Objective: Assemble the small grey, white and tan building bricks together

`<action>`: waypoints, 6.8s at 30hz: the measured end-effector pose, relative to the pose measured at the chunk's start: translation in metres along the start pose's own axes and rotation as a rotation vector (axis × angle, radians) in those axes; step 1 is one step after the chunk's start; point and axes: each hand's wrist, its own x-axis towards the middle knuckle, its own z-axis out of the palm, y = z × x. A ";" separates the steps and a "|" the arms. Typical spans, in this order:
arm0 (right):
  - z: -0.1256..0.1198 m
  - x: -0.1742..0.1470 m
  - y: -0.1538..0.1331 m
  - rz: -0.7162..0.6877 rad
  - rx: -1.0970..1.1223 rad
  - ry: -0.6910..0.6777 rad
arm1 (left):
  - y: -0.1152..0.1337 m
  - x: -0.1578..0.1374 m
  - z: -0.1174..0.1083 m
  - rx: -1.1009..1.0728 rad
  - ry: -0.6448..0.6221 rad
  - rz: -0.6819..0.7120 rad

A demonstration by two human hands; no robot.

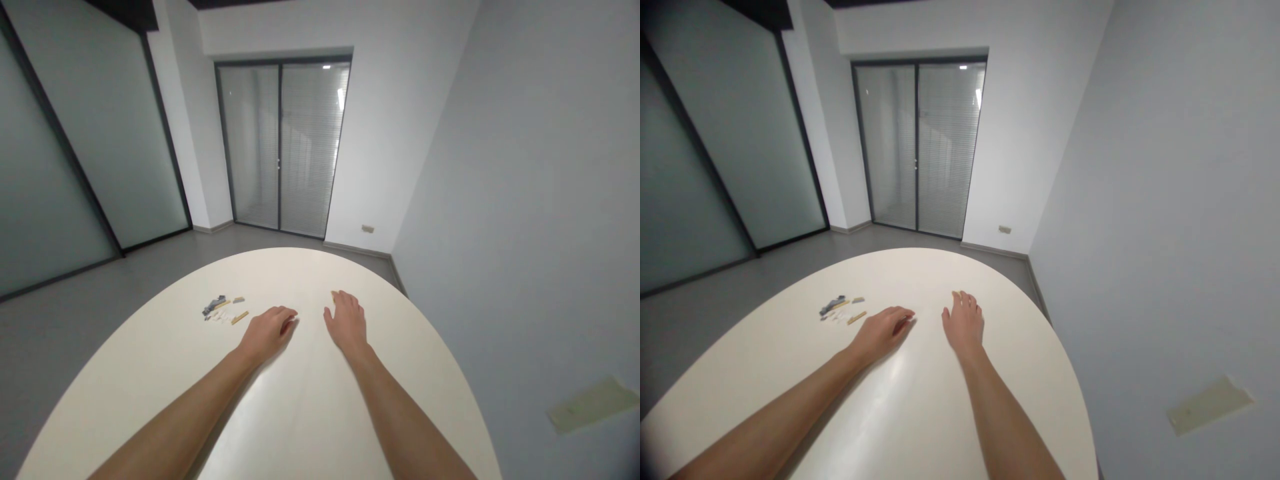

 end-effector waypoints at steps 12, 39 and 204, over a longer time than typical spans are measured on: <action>0.003 0.000 -0.008 -0.268 0.202 -0.080 | 0.000 0.002 -0.003 0.116 0.124 -0.067; 0.007 0.000 -0.004 -0.268 0.240 -0.089 | -0.019 -0.002 0.003 0.462 0.161 -0.472; -0.014 0.000 -0.021 -0.518 0.462 -0.004 | -0.010 0.002 0.005 -0.028 0.196 0.024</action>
